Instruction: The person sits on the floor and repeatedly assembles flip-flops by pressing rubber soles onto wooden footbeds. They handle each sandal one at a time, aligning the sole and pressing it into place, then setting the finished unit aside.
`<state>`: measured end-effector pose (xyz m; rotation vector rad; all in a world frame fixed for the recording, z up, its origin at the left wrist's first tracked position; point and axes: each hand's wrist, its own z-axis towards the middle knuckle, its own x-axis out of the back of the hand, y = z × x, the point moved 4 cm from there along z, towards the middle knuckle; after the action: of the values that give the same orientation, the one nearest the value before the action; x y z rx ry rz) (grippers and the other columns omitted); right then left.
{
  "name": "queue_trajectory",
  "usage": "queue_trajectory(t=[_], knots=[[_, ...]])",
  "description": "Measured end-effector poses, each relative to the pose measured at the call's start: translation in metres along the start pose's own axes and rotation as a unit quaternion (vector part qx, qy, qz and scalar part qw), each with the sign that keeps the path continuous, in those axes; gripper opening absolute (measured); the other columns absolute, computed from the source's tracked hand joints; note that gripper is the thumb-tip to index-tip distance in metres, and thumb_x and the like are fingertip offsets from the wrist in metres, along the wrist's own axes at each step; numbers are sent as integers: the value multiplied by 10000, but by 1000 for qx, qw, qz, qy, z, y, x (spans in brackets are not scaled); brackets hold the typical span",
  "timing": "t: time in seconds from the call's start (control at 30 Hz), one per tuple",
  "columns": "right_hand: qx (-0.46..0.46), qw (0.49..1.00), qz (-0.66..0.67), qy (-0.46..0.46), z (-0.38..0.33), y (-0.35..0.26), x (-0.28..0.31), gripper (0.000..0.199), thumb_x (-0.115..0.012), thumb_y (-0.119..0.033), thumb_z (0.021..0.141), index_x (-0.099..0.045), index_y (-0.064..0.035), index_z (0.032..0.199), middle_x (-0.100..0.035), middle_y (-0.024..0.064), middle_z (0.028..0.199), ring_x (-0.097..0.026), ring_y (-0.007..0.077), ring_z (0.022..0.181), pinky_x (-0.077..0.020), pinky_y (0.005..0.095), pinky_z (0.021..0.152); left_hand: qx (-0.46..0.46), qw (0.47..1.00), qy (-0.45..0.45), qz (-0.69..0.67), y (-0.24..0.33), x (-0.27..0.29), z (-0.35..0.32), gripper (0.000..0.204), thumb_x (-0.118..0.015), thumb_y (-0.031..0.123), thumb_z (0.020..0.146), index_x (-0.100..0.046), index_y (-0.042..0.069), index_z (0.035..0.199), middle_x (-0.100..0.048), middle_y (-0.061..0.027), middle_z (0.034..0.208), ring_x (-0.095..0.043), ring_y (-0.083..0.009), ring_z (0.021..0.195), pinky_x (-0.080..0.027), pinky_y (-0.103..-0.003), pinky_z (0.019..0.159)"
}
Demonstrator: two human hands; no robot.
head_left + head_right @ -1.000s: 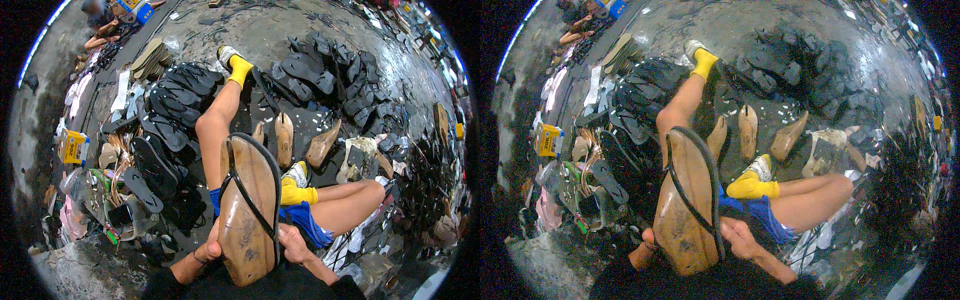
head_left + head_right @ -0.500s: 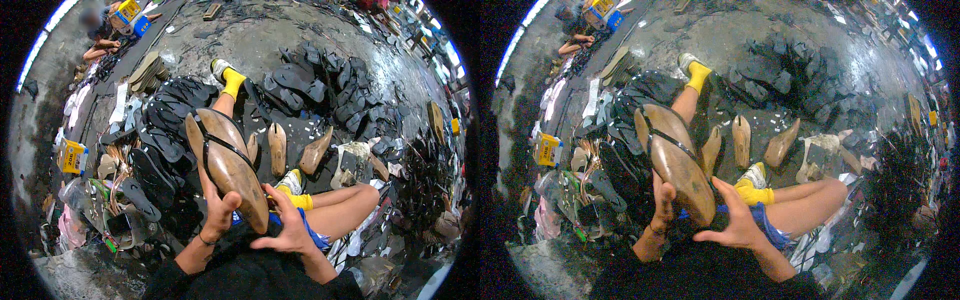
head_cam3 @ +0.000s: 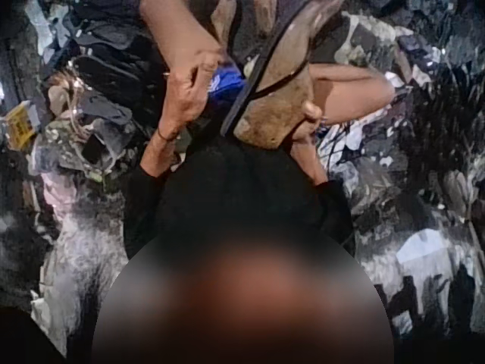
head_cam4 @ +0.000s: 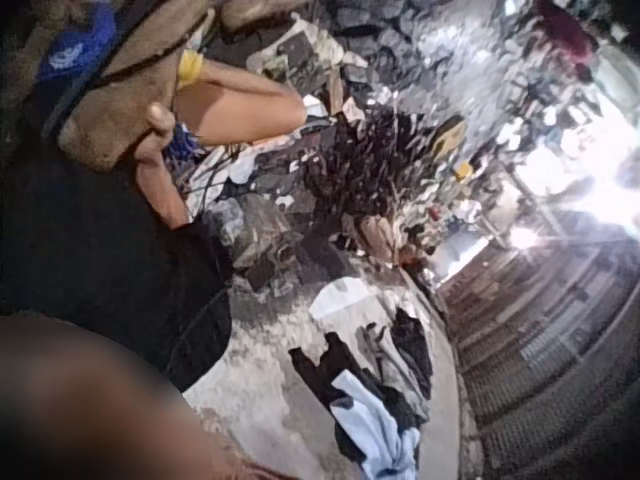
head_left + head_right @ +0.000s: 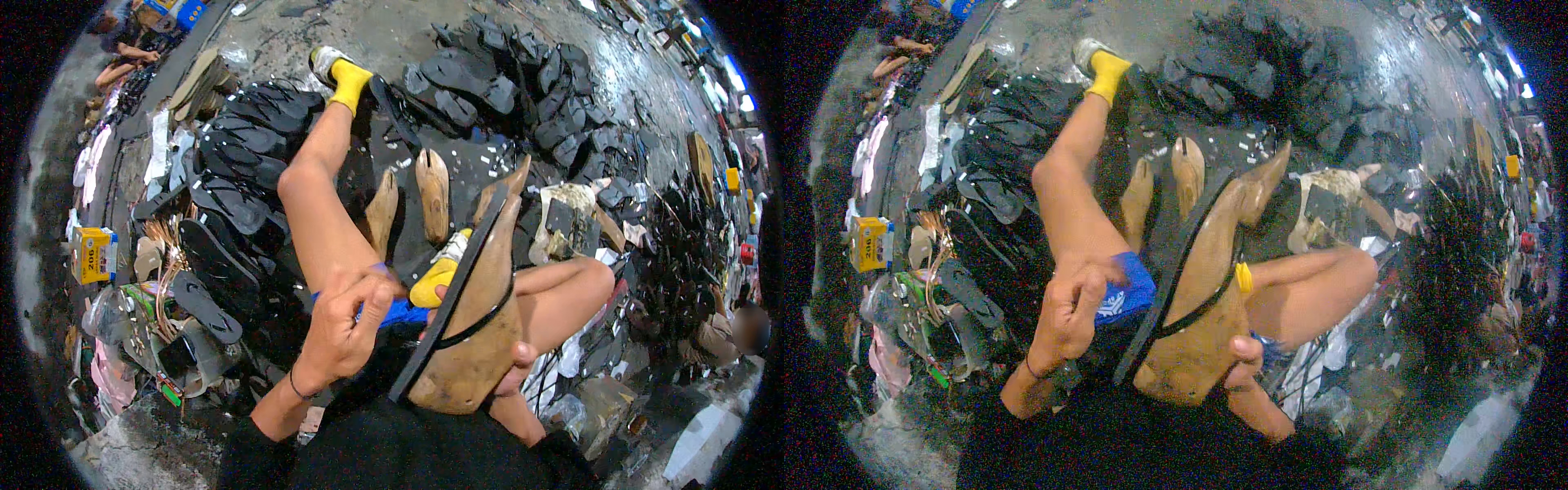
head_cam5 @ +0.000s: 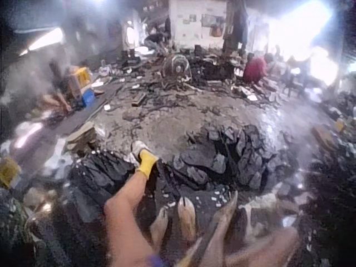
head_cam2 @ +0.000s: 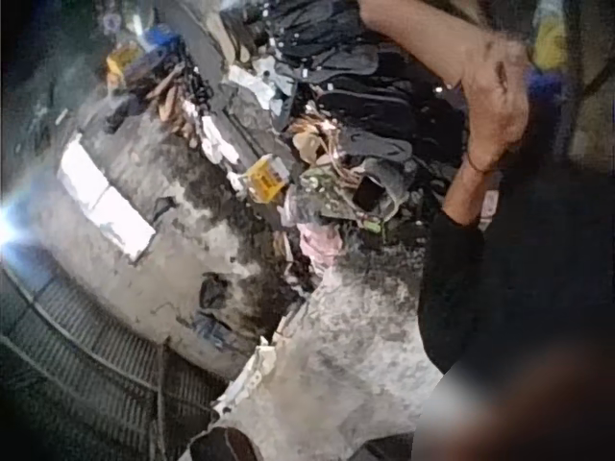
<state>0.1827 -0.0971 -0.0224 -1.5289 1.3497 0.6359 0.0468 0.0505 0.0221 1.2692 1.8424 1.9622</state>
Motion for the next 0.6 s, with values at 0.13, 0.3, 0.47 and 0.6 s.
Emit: queue_trajectory(t=[0.13,0.3,0.47,0.6], knots=[[-19,996,56,70,-29,-7,-2,958,-600,-414,751,-238,60,1501,-433,307,1427,-528,410,1254,-455,546,1050,2,968,-197,-157,-3,-42,-28,284,-501,216,1034,-561,-3,863,-541,-152,724,-515,-235,627,-446,-360,624],[-27,993,22,114,-45,-12,-7,929,-599,-357,712,-277,36,1490,-468,270,1414,-533,400,1244,-437,531,1059,157,903,-233,-324,-10,-62,-64,314,-432,239,1070,-454,45,825,-364,24,732,-347,-91,690,-348,-275,622],[-68,990,110,49,-44,-14,-18,963,-640,-313,675,-263,19,1496,-469,238,1420,-525,393,1246,-413,521,1074,225,870,-238,-368,-17,-53,-90,307,-422,245,1076,-483,85,820,-365,81,754,-311,-39,714,-311,-233,627],[-54,992,83,-73,-19,-15,-27,1011,-671,-307,680,-207,24,1516,-428,246,1451,-506,395,1269,-393,514,1094,233,821,-272,-446,-24,-65,-84,301,-505,342,1041,-536,68,923,-452,60,852,-395,-56,808,-356,-243,722]])
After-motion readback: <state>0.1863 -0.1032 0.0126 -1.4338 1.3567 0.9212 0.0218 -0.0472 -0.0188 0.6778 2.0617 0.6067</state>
